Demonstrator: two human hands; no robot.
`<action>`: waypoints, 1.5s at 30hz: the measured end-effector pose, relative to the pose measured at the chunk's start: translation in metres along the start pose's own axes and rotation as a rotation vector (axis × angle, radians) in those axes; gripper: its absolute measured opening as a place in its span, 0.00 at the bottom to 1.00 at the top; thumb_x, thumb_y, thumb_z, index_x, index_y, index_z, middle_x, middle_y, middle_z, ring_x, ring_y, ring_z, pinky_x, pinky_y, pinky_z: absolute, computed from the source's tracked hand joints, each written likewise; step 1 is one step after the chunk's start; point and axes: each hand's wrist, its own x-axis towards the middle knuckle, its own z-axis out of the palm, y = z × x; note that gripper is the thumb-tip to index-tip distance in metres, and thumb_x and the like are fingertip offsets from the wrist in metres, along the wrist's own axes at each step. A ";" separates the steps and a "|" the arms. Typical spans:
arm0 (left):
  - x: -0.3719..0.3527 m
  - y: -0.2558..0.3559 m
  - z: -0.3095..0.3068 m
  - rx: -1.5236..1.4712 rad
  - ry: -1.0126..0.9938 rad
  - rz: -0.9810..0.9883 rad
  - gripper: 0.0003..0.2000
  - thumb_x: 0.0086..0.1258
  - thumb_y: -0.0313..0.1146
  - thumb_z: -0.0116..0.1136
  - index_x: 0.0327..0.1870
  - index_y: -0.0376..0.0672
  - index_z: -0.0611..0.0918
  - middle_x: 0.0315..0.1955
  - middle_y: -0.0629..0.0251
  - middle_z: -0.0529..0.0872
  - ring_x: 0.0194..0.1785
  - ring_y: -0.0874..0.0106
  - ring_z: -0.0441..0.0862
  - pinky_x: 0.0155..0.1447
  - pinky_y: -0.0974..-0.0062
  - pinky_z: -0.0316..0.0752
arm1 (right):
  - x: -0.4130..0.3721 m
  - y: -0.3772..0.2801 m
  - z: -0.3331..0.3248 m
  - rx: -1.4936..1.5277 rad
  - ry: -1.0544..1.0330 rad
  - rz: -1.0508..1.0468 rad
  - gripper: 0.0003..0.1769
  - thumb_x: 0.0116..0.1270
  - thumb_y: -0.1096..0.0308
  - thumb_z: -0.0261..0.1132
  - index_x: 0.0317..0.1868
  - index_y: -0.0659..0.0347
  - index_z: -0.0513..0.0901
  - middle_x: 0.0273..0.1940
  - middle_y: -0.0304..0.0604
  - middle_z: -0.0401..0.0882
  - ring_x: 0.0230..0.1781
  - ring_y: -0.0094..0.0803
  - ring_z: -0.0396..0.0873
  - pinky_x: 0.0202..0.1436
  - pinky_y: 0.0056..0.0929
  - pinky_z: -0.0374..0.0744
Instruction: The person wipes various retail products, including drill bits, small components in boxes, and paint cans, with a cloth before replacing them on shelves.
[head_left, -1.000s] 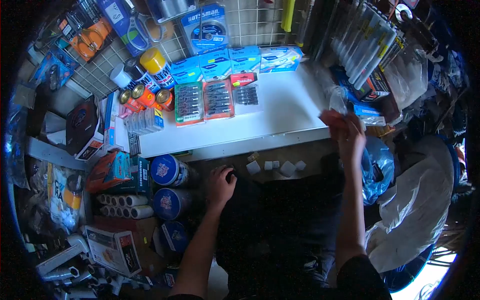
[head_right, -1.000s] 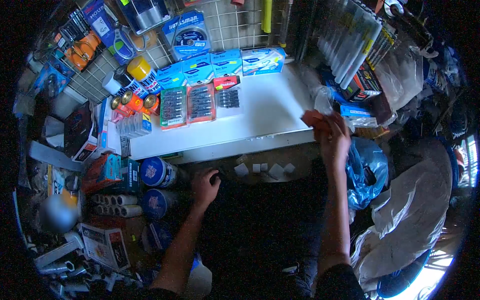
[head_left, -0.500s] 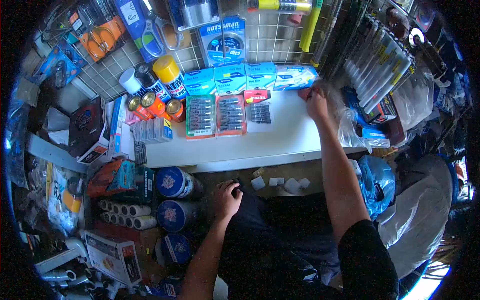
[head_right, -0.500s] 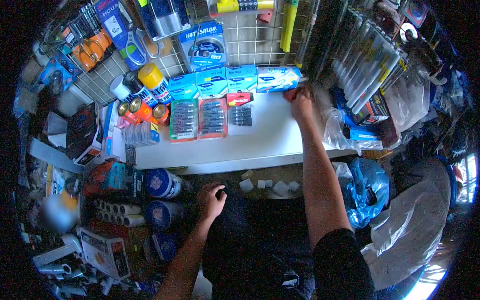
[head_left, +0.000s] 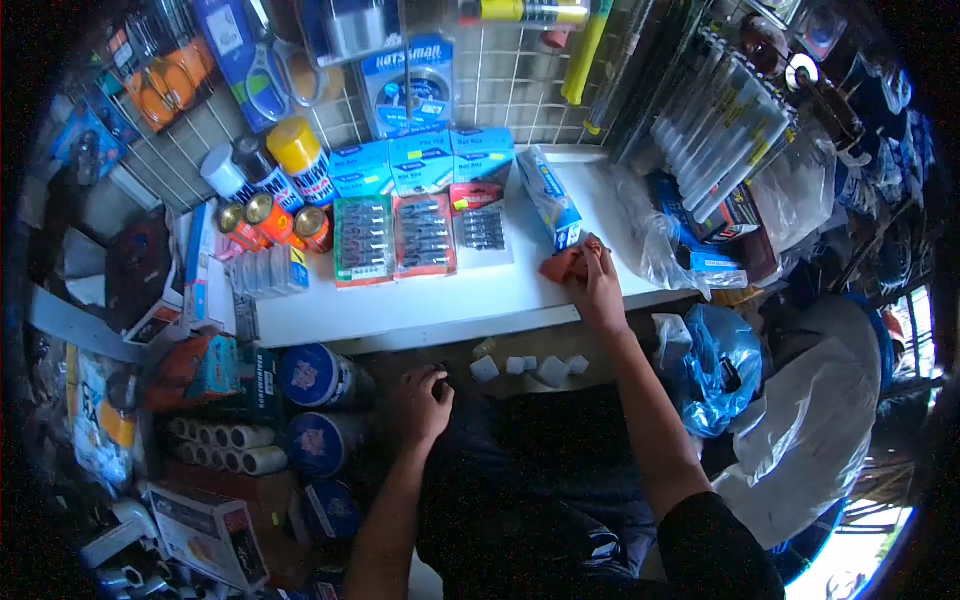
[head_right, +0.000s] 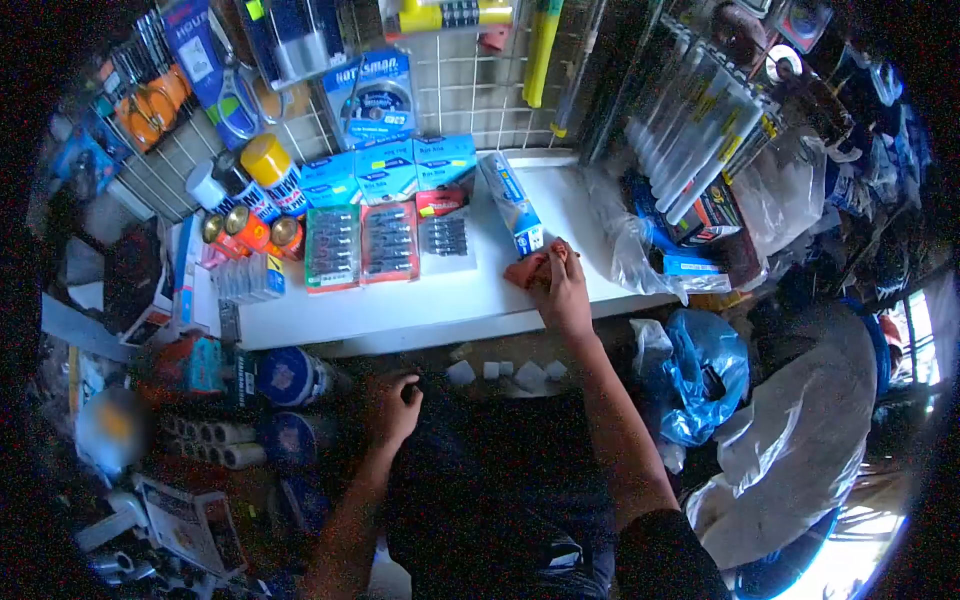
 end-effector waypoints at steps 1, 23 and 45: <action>-0.003 -0.010 0.010 0.056 0.022 -0.011 0.10 0.67 0.40 0.64 0.45 0.51 0.90 0.54 0.68 0.87 0.62 0.58 0.79 0.65 0.51 0.75 | 0.003 -0.006 0.004 -0.024 0.046 0.010 0.38 0.57 0.72 0.73 0.68 0.71 0.71 0.65 0.66 0.72 0.64 0.63 0.74 0.69 0.46 0.74; -0.029 0.148 -0.085 -1.885 -0.814 -0.022 0.60 0.58 0.65 0.72 0.84 0.55 0.44 0.79 0.52 0.60 0.81 0.54 0.59 0.77 0.45 0.65 | -0.117 -0.082 -0.153 1.270 -0.574 0.364 0.13 0.66 0.64 0.63 0.47 0.63 0.79 0.33 0.46 0.85 0.26 0.31 0.84 0.25 0.21 0.76; -0.108 0.159 -0.056 -1.624 -0.505 0.042 0.56 0.61 0.64 0.72 0.82 0.44 0.53 0.76 0.60 0.65 0.78 0.66 0.64 0.78 0.60 0.63 | -0.121 -0.194 -0.155 0.317 -0.256 -0.487 0.39 0.63 0.63 0.65 0.75 0.65 0.68 0.77 0.54 0.65 0.78 0.52 0.64 0.79 0.54 0.60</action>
